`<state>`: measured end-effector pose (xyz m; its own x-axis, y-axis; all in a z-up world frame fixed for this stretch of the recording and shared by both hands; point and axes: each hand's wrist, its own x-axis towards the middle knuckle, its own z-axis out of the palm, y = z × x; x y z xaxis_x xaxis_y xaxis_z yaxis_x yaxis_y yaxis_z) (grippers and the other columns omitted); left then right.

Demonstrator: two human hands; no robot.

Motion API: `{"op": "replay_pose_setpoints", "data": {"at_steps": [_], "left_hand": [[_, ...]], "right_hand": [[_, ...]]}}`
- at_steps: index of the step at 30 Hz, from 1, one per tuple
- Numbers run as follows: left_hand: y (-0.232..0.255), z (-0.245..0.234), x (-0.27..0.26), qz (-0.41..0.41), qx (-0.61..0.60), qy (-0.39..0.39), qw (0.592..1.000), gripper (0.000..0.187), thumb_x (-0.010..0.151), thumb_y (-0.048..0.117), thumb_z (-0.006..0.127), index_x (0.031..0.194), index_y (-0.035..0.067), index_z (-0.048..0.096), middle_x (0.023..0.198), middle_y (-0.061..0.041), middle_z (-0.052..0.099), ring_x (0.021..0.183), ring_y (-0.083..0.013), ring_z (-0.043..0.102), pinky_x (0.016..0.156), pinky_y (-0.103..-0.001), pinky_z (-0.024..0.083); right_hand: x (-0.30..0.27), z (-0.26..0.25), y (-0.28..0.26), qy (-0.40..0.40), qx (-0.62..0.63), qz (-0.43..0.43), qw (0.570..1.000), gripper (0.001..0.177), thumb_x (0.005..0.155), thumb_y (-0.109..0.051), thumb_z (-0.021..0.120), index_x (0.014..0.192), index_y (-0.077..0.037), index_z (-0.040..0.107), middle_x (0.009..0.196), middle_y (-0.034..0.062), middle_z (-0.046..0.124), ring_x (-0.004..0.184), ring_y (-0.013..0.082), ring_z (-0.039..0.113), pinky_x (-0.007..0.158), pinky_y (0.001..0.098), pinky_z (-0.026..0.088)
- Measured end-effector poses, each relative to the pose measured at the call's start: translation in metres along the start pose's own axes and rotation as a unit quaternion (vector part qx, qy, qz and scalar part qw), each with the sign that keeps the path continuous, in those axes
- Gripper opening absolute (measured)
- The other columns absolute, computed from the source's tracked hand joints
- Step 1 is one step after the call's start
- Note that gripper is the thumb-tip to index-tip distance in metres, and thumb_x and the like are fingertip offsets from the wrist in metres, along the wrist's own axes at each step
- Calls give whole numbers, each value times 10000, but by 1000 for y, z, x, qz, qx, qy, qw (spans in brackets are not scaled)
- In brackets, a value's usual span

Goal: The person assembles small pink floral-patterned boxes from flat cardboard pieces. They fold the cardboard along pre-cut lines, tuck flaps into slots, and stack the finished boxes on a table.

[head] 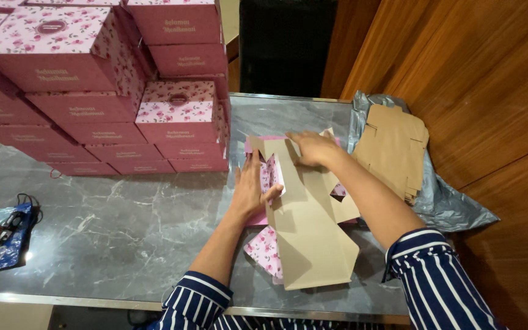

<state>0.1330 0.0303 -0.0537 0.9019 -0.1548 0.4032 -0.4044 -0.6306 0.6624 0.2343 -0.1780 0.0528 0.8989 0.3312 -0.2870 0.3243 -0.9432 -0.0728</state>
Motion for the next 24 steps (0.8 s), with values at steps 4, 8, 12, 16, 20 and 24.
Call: {"op": "replay_pose_setpoints", "data": {"at_steps": [4,8,12,16,20,24], "left_hand": [[-9,2,-2,21,-25,16,999,1159,875,654,629,1646,28,31,1612,-275,353,1509,-432,342,1236,-621,194],[-12,2,-4,81,-99,118,985,1022,1016,643,522,1665,22,35,1654,-368,282,1515,-471,364,1247,-525,308],[-8,3,-12,143,-265,135,944,1003,1039,702,405,1656,17,10,1585,-259,487,1459,-398,506,1218,-484,399],[-13,18,-14,80,-531,81,840,853,1110,637,406,1580,-73,351,1493,-292,562,1429,-360,577,1240,-465,440],[-24,1,-2,-121,-722,-18,680,511,993,290,529,1448,58,540,1439,-225,591,1204,-339,633,1030,-474,507],[-6,-23,-7,49,-467,-93,878,530,822,-60,510,1293,72,716,1525,-152,580,1358,-289,595,1131,-436,500]], "right_hand": [[1,5,7,82,7,-41,996,748,779,-243,793,1461,-260,486,1372,132,542,1370,325,456,1190,640,210],[-5,23,10,189,24,-108,976,348,810,-142,744,1145,-162,650,1139,80,638,1235,284,566,1206,651,210],[-23,29,13,237,61,-220,944,210,783,-68,712,970,-114,628,1032,43,663,1119,265,615,1194,611,269],[-44,19,19,245,62,-277,927,212,754,-52,724,944,-118,657,1017,67,659,1112,300,593,1136,528,347],[-57,14,19,253,66,-319,911,205,743,-54,736,923,-105,652,1052,72,656,1127,306,587,1067,451,425],[-72,15,13,317,23,-359,878,222,736,-41,742,936,-96,662,1127,76,669,1167,317,586,1131,503,387]]}}
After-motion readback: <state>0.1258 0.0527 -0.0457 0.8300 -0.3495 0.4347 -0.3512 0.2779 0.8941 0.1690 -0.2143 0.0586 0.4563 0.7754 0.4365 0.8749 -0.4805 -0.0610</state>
